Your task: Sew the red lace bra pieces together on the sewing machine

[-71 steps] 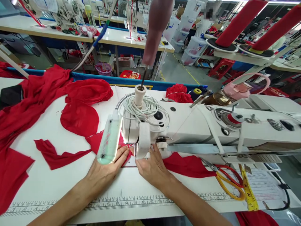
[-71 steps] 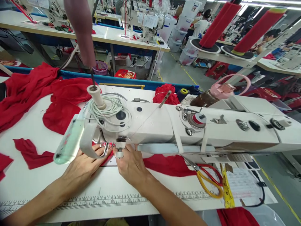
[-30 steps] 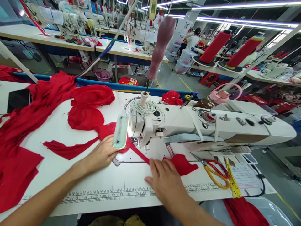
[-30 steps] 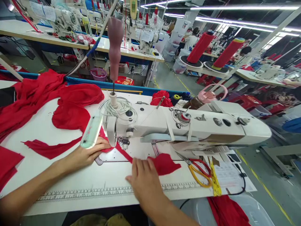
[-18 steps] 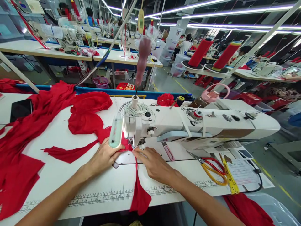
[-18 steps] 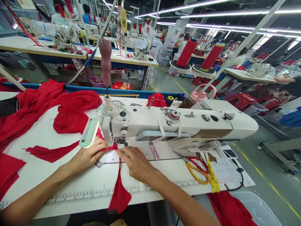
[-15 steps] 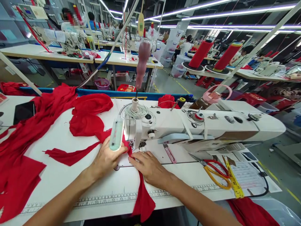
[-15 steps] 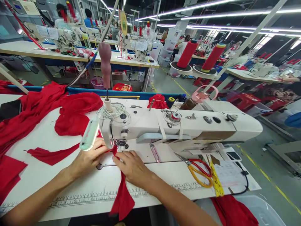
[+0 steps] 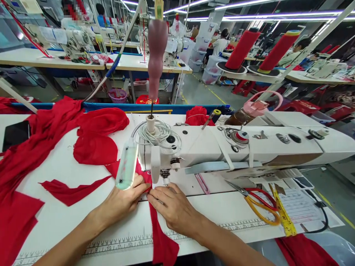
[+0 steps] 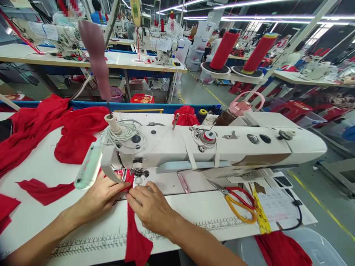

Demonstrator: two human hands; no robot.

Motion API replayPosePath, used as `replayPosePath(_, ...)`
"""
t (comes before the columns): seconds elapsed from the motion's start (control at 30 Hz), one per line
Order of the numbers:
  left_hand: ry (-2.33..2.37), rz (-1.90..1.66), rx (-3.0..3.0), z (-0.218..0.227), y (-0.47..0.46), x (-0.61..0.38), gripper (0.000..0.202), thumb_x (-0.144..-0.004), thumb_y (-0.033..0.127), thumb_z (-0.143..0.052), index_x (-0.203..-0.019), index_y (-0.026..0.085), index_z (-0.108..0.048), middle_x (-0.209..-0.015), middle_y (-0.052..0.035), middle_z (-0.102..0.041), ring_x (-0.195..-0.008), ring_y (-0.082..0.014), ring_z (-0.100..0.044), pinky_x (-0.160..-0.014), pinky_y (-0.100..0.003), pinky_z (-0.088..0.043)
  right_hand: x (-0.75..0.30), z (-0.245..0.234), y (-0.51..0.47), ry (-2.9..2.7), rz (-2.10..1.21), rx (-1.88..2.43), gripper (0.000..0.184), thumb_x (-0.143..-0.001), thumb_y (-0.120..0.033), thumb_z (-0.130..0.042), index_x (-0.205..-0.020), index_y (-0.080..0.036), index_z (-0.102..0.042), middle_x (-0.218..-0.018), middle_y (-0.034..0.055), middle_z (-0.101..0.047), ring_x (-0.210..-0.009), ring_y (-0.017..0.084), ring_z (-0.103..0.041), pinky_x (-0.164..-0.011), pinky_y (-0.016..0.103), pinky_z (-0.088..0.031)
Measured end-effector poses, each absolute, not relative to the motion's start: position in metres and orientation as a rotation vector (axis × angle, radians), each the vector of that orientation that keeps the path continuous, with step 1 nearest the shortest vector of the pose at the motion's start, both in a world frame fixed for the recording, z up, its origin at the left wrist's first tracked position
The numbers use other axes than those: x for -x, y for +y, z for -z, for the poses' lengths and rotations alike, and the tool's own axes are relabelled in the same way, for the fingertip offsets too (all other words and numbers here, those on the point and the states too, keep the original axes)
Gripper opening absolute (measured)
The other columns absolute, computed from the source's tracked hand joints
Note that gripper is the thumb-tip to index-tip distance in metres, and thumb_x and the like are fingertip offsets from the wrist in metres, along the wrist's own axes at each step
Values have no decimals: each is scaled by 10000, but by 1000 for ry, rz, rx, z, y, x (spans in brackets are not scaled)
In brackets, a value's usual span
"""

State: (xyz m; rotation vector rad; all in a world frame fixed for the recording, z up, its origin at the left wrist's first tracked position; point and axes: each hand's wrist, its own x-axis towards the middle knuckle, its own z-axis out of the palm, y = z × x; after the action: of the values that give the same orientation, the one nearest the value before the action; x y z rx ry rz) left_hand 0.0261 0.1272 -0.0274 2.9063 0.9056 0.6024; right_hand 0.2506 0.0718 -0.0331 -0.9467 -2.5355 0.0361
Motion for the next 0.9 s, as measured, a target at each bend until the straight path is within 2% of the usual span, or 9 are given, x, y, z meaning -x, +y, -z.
replayPosePath(0.1,869,-599,-2979,28,124,-26,378,-867,-9,-456,-1139,180,-638,-1039,-96,-668,-965,-257,-607,-822,-398,-435,-252,33,71,-2541,-68,944,444,-826,-4,-508,-1250,-123,-564,-1186,102,-675,-1127,211,-556,-940,398,-358)
replayPosePath(0.17,863,-579,-3062,28,121,-27,433,-853,-48,-431,-1186,153,-623,-1172,-120,-659,-1125,-292,-571,-892,-421,-435,-252,32,72,-2546,-93,952,462,-804,-3,-516,-1245,-129,-569,-1181,106,-680,-1120,214,-561,-947,396,-358)
replayPosePath(0.23,876,-568,-3103,28,118,-27,451,-858,-66,-423,-1216,133,-610,-1214,-115,-660,-1210,-308,-529,-947,-438,-424,-252,32,72,-2552,-114,965,485,-793,6,-510,-1252,-140,-568,-1185,112,-682,-1120,213,-564,-952,386,-359)
replayPosePath(0.43,878,-746,-2800,30,119,-26,348,-937,23,-449,-1182,175,-643,-1117,-78,-687,-1160,-225,-569,-946,-344,-449,-253,31,73,-2565,-148,977,504,-772,18,-527,-1250,-134,-575,-1166,102,-685,-1071,208,-576,-925,377,-360)
replayPosePath(0.53,912,-777,-2693,32,120,-26,280,-975,96,-483,-1183,189,-645,-1148,-65,-688,-1160,-202,-579,-998,-333,-433,-253,31,73,-2562,-140,978,508,-776,22,-526,-1259,-127,-572,-1172,100,-684,-1046,205,-579,-921,381,-353)
replayPosePath(0.63,918,-764,-2705,31,118,-28,290,-970,85,-473,-1181,175,-649,-1145,-74,-691,-1155,-203,-585,-997,-331,-438,-254,31,73,-2572,-144,988,526,-770,25,-521,-1269,-136,-568,-1195,104,-681,-1054,207,-576,-934,385,-349)
replayPosePath(0.73,917,-756,-2824,29,115,-29,346,-930,31,-445,-1174,153,-659,-1098,-90,-699,-1180,-247,-568,-983,-372,-449,-254,31,72,-2563,-139,984,500,-784,19,-510,-1252,-142,-579,-1203,108,-682,-1074,209,-572,-937,387,-346)
replayPosePath(0.9,1014,-663,-2979,31,106,-29,477,-856,-48,-436,-1237,156,-638,-1188,-95,-695,-1239,-325,-528,-990,-474,-439,-254,30,71,-2510,-115,957,511,-746,25,-506,-1229,-117,-592,-1186,94,-690,-1056,202,-569,-917,381,-348)
